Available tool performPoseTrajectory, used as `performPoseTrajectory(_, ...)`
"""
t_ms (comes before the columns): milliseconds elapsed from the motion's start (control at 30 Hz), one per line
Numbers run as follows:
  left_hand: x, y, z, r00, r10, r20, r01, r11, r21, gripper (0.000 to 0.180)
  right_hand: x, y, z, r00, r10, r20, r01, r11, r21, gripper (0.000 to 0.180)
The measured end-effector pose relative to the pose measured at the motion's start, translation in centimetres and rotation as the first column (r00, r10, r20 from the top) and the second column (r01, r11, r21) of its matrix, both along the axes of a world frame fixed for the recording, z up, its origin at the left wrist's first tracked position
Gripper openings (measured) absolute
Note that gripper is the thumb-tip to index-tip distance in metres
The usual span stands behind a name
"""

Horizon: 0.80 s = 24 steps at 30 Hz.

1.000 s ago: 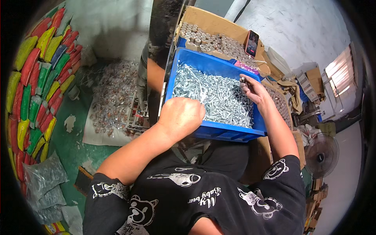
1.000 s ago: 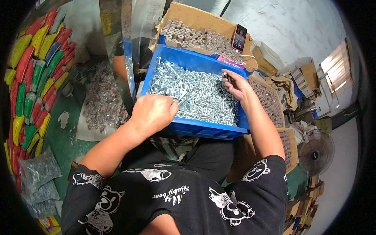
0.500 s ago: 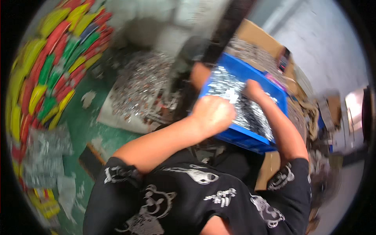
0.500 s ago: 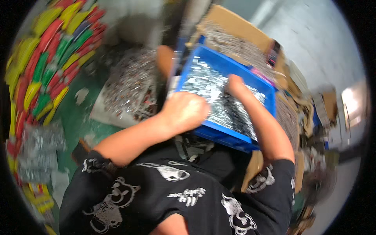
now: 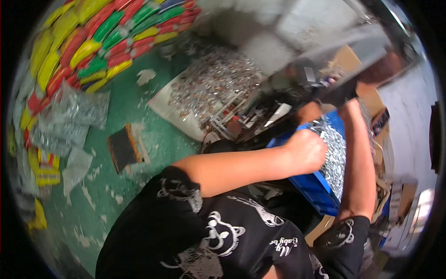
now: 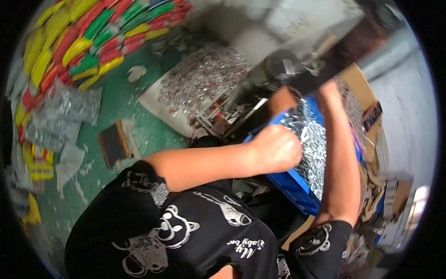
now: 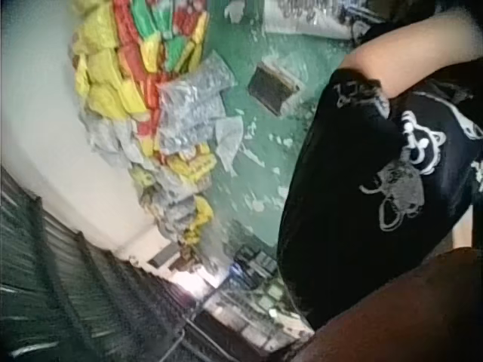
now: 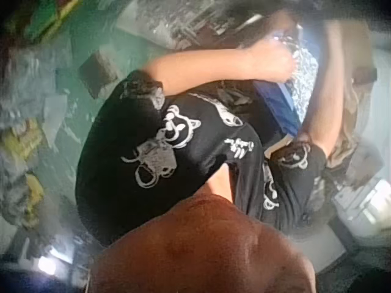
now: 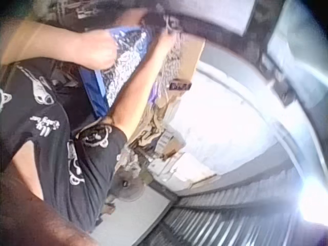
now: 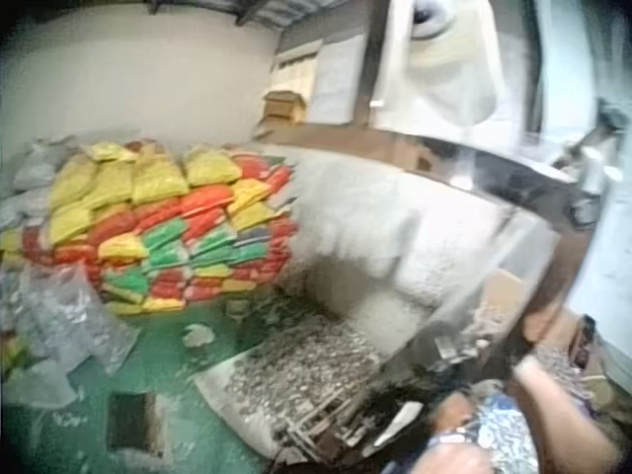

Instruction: The person picks small screws from a blue tray and inserts them by hand into circular metal components, which are arranged in cardboard boxes.

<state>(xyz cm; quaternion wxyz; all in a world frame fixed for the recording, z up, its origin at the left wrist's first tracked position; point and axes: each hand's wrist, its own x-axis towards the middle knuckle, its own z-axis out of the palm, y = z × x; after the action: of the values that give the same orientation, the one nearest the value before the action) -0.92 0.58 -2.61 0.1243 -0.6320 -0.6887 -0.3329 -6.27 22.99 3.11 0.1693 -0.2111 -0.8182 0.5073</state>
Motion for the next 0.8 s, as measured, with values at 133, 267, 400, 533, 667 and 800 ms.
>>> performPoseTrajectory(133, -1.1, -1.5, 0.5, 0.997, 0.08, -0.02, -0.082, 0.993, -0.08, 0.025, 4.4, -3.6, 0.0, 0.982, 0.072, -0.175, -0.082, 0.995, -0.051, 0.029)
performPoseTrajectory(267, -0.2, -0.1, 0.6, 0.973, 0.176, 0.148, -0.139, 0.963, -0.233, 0.028, 19.5, 2.0, 0.1, 0.981, -0.155, -0.119, 0.162, 0.986, 0.049, 0.026)
performPoseTrajectory(400, 1.3, -0.7, 1.9, 0.971, 0.233, 0.052, -0.225, 0.966, -0.126, 0.029, 36.6, 5.4, -2.0, 0.815, -0.576, -0.068, 0.579, 0.806, 0.118, 0.023)
performPoseTrajectory(533, 2.4, -0.4, 3.0, 0.978, 0.205, 0.036, -0.196, 0.966, -0.17, 0.033, 51.2, 6.0, -8.8, 0.656, -0.743, 0.133, 0.578, 0.608, 0.545, 0.025)
performPoseTrajectory(667, 2.2, -0.5, 2.7, 0.973, 0.23, 0.038, -0.217, 0.954, -0.205, 0.034, 51.7, 4.3, -14.1, 0.639, -0.703, 0.313, 0.349, 0.627, 0.696, 0.045)
performPoseTrajectory(800, 2.3, -0.2, 2.7, 0.975, 0.221, 0.038, -0.208, 0.955, -0.213, 0.035, 51.6, 5.3, -17.7, 0.629, -0.777, 0.028, 0.477, 0.414, 0.776, 0.038)
